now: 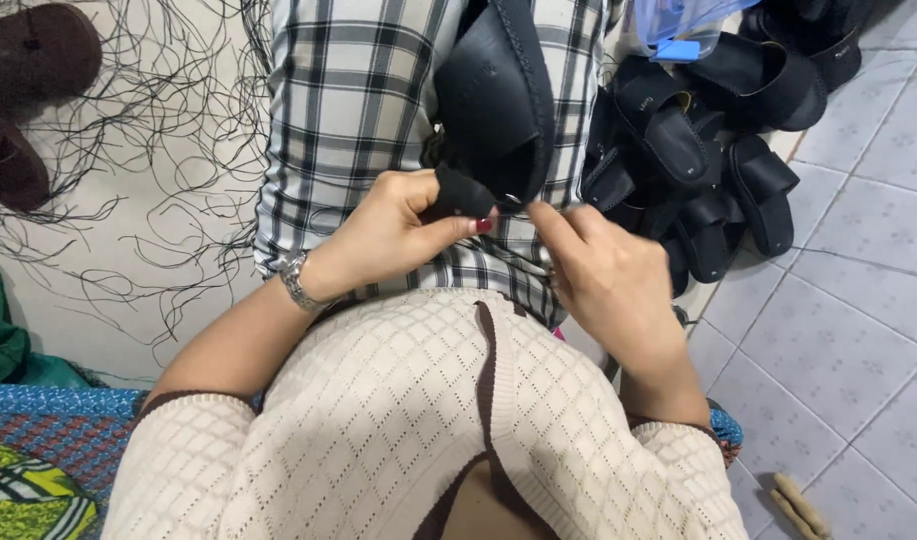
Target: Hand-sewing the straps of black sandals using a needle and thread while sitting on the floor.
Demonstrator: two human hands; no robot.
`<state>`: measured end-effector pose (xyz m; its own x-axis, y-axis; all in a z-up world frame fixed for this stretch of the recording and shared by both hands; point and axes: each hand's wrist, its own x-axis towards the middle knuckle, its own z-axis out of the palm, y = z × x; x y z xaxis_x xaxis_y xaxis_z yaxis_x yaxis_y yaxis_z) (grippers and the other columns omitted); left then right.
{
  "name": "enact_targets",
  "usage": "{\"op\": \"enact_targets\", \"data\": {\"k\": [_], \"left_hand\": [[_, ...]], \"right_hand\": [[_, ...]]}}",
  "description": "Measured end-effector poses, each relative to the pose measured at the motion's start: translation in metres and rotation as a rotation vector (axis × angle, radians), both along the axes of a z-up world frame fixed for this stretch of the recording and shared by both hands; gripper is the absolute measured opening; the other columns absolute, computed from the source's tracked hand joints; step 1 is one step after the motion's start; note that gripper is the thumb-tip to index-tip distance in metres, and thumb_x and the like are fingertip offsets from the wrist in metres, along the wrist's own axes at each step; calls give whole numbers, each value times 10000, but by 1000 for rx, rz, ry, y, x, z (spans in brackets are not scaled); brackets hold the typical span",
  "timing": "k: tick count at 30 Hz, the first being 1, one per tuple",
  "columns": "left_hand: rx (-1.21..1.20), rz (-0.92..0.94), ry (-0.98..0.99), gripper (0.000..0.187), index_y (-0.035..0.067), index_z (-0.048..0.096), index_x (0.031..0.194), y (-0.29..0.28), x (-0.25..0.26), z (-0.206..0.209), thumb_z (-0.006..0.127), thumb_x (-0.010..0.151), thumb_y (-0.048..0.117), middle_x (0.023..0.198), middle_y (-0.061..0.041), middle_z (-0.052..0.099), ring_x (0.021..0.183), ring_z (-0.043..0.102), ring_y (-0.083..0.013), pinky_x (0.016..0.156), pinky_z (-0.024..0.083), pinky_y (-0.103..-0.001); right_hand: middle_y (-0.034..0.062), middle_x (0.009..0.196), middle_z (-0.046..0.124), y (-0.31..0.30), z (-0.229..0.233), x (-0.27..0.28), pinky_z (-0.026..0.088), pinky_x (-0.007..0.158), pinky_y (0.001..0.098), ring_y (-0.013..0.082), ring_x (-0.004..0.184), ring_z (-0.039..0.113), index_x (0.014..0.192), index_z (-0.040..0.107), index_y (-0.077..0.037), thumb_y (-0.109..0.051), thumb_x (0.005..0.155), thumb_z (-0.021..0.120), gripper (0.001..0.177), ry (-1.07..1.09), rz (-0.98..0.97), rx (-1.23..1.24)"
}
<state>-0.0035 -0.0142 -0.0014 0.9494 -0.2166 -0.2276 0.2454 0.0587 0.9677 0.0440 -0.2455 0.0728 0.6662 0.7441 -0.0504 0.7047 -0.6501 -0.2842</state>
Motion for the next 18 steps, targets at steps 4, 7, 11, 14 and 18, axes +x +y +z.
{"op": "enact_targets", "data": {"k": [4,7,11,14,18], "left_hand": [[-11,-11,-138,392,36,657,1229,-1,3,-2,699,854,-70,1086,-142,731,834,648,-163,686,536,-267],[83,-20,-216,568,103,524,1391,-7,2,-24,646,872,-94,1165,-64,730,662,562,-64,557,484,-172],[88,109,-297,293,20,706,1167,-10,10,-11,769,882,40,862,-101,695,591,589,-173,554,497,-313],[108,137,-298,292,31,705,1158,-12,6,-17,785,879,60,966,-91,755,589,586,-171,559,493,-299],[81,139,-319,331,51,681,1219,-18,4,-31,780,903,68,1005,-87,759,636,640,-194,597,522,-296]], "right_hand": [[10,830,586,-21,34,-3,469,471,325,192,539,566,1334,618,-201,-76,929,630,424,131,-45,-192],[68,906,652,-29,31,2,440,457,287,161,520,545,1389,593,-71,-28,884,644,510,403,-99,-33],[162,931,739,-29,-51,-4,577,780,380,321,833,730,971,768,5,-53,850,791,136,617,-259,711],[159,864,708,-32,-91,-11,554,785,351,283,793,683,818,765,3,-5,789,831,72,747,-277,930],[172,783,701,-27,-95,-5,537,658,316,214,667,654,761,735,15,-27,793,817,98,835,-189,1097]]}}
